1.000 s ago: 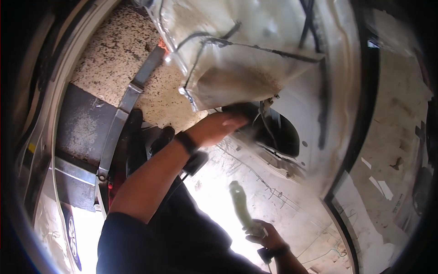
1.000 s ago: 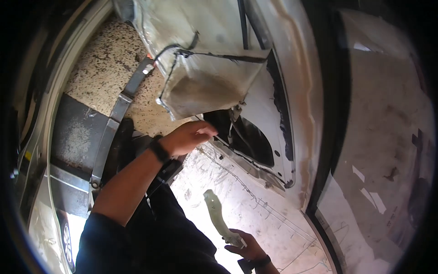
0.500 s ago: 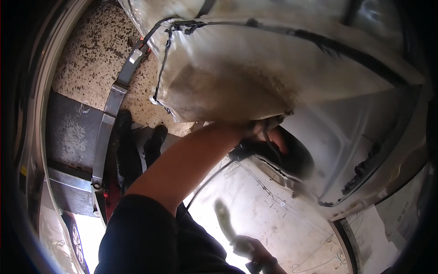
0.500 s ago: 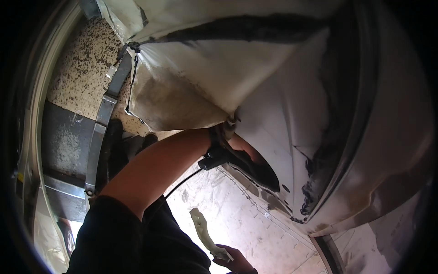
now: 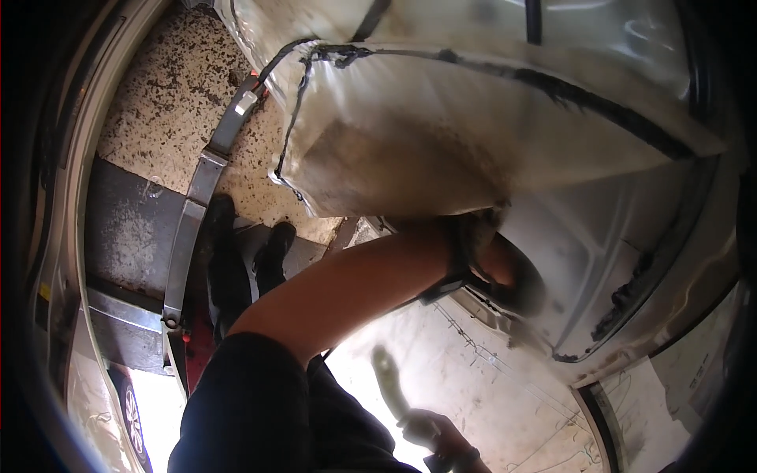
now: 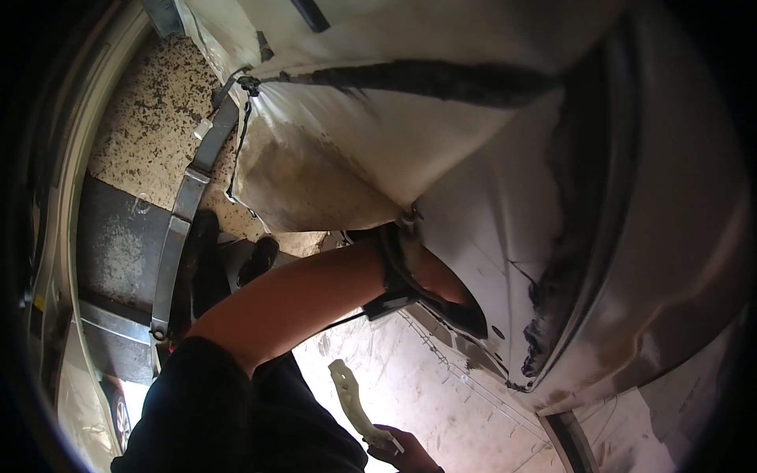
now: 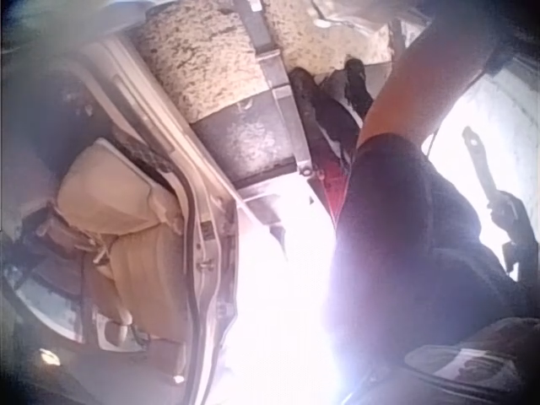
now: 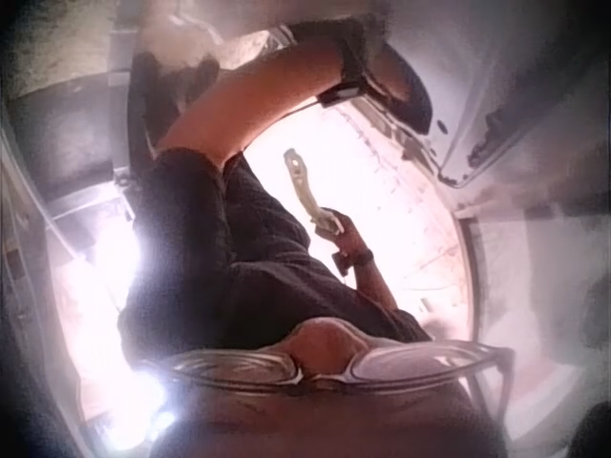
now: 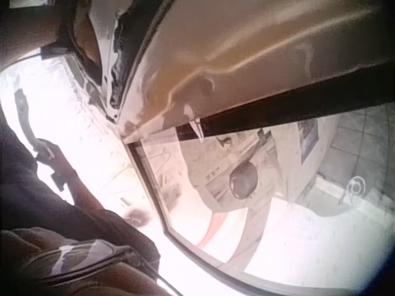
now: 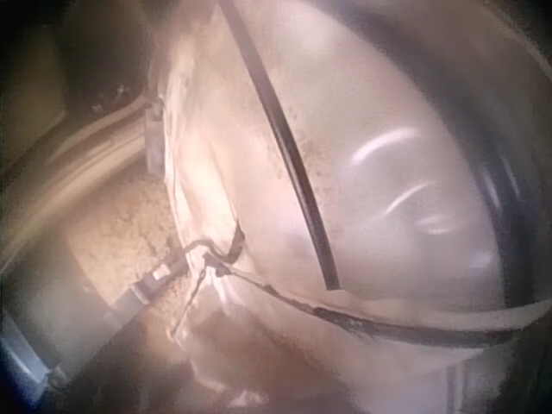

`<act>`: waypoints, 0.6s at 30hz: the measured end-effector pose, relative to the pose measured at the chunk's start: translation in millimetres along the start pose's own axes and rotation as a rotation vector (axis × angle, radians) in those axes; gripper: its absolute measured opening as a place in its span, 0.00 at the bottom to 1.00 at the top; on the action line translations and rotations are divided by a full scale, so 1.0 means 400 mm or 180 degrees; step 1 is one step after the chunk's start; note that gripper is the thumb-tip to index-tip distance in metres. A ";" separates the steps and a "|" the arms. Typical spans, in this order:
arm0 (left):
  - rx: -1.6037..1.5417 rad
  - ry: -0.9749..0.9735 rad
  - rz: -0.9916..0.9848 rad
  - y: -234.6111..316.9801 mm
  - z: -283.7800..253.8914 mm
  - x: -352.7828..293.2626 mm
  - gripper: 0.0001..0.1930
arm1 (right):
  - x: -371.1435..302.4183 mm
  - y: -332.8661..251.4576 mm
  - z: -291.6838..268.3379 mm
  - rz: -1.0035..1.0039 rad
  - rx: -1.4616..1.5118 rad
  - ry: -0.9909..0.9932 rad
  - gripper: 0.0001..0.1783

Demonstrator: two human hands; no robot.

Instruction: Unpacking, preparing, and installing a car door handle into a vehicle door.

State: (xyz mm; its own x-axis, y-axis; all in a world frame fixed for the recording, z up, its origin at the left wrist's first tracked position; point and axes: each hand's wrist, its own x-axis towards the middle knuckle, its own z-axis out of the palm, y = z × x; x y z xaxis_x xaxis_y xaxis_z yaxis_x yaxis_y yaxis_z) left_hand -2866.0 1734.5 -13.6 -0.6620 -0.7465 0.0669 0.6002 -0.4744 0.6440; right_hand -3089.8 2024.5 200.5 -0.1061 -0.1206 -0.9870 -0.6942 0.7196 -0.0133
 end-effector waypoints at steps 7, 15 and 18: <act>-0.0102 -0.0043 0.0026 0.005 0.028 0.037 0.15 | -0.005 -0.013 -0.001 0.0016 0.0046 0.0158 0.30; -0.0300 -0.0269 0.0158 -0.006 0.049 0.091 0.15 | 0.009 0.009 -0.019 -0.1119 0.0633 -0.0413 0.39; -0.0385 -0.0361 0.0209 -0.023 0.077 0.089 0.15 | 0.024 -0.059 0.008 -0.0683 0.0247 -0.0446 0.30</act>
State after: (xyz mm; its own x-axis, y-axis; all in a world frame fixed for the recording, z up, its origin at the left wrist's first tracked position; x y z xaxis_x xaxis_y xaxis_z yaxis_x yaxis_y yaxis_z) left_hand -2909.0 1726.9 6.3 -0.6618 -0.7236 0.1960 0.6890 -0.4841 0.5394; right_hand -3072.0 2008.7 190.8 0.1410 -0.1841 -0.9727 -0.6331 0.7386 -0.2316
